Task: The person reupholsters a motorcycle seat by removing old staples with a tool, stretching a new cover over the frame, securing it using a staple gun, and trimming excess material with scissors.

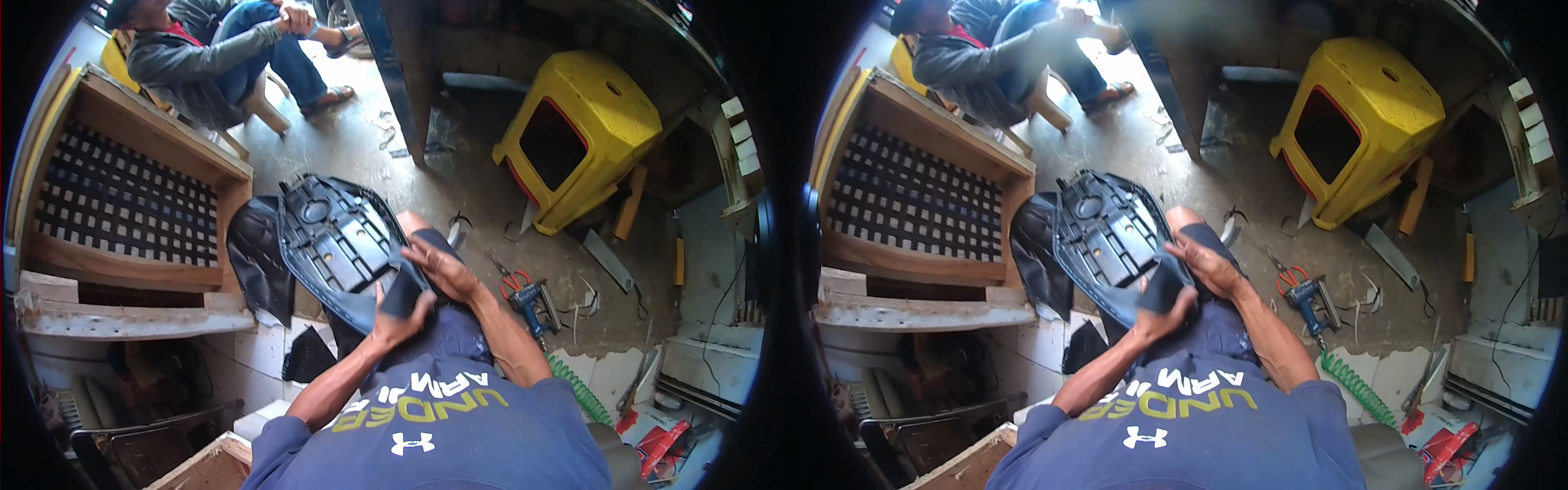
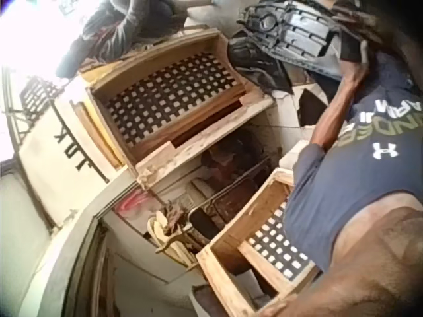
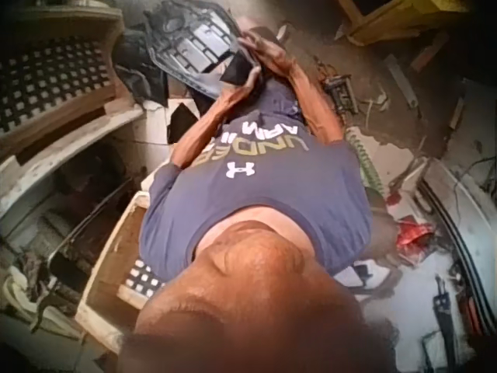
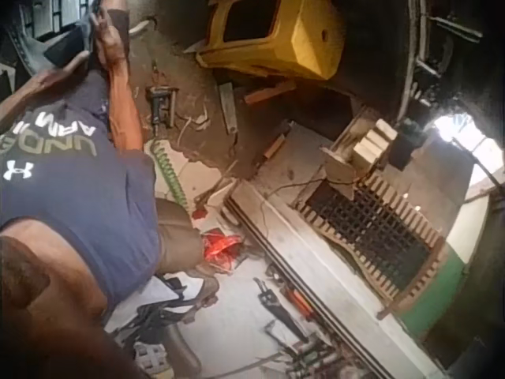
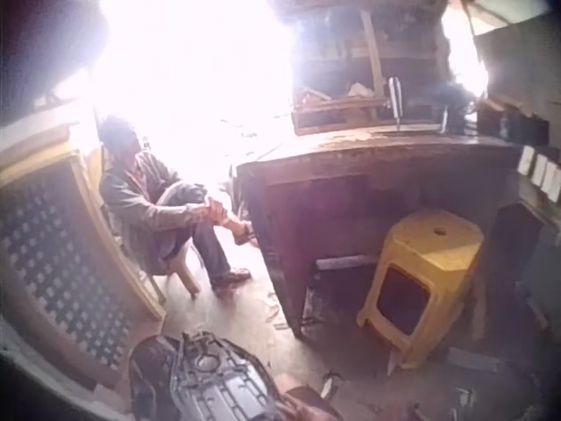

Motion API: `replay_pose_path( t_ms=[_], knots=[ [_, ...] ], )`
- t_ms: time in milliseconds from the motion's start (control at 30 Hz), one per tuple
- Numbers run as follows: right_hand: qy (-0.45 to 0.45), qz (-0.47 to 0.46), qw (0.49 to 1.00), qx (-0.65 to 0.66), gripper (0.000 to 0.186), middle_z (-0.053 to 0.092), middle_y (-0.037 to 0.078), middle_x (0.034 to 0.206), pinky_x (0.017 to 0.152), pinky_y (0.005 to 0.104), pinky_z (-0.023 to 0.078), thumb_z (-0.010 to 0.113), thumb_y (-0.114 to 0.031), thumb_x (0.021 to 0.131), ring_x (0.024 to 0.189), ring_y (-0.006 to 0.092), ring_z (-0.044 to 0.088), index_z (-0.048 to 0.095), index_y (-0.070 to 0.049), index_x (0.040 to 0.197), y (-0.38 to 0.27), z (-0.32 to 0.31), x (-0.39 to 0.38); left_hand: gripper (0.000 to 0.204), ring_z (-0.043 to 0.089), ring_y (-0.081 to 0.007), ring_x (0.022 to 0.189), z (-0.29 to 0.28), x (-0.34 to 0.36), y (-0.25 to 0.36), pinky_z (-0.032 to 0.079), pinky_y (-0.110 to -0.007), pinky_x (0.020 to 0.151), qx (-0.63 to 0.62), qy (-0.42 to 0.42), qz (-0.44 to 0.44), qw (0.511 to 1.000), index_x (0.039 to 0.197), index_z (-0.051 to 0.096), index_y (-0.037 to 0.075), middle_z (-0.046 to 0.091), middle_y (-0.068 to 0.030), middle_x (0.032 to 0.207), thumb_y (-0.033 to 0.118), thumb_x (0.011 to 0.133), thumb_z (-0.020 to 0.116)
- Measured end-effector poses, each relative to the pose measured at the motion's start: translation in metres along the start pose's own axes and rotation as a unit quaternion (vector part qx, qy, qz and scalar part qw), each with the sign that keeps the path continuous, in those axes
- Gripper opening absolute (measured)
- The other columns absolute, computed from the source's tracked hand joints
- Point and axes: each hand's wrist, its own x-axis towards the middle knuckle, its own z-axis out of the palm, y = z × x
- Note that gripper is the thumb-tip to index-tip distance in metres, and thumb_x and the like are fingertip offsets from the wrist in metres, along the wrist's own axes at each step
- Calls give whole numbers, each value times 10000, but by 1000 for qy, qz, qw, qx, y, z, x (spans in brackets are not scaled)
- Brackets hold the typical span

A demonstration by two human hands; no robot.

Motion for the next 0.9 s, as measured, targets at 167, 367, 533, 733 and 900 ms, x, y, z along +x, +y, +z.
replay_pose_path(
  t_ms=[167, 367, 533, 733, 900],
  knots=[
    [275, -13, 961, 7, 601, 597, 207, 1408, 1051, 457, 506, 559, -442, 1048, 1257, 296, 620, 499, 3, 1447, -17, -26, -15, 229, 632, -392, 982, 19, 11, -23, 437, -474, 1006, -65, 194, -20, 979, 981, 690, 8, 703, -166, 996, 187, 859, 764],
    [555, 239, 503, -617, 485, 659, 241, 1184, 997, 497, 495, 737, -213, 797, 1076, 446, 643, 576, 15, 1193, 62, -168, -153, 508, 517, -420, 1175, 17, 9, -15, 377, -517, 1069, 82, 217, -89, 969, 1124, 613, -108, 579, -261, 1229, 231, 787, 785],
    [484, 353, 507, -619, 836, 554, 304, 1325, 1042, 519, 461, 794, -137, 722, 1208, 486, 574, 313, -40, 1398, 99, -183, -236, 479, 456, -355, 1152, 4, 5, 4, 364, -490, 999, 162, 103, -131, 973, 1076, 672, -49, 538, -166, 1150, 326, 797, 777],
    [480, 298, 610, -555, 776, 648, 286, 1182, 1012, 445, 485, 818, -200, 695, 1170, 396, 650, 457, -1, 1353, 57, -202, -216, 427, 462, -352, 1162, 15, 9, -11, 376, -484, 983, 208, 72, -135, 966, 1142, 690, 70, 525, -154, 1183, 278, 772, 741],
    [439, 165, 722, -508, 328, 715, 122, 796, 726, 396, 542, 688, -246, 785, 737, 215, 670, 728, 21, 971, -32, -127, -144, 442, 435, -410, 1267, 16, 12, -10, 367, -504, 1048, 208, 75, -131, 966, 1156, 666, 56, 487, -202, 1328, 211, 752, 757]
  ],
)
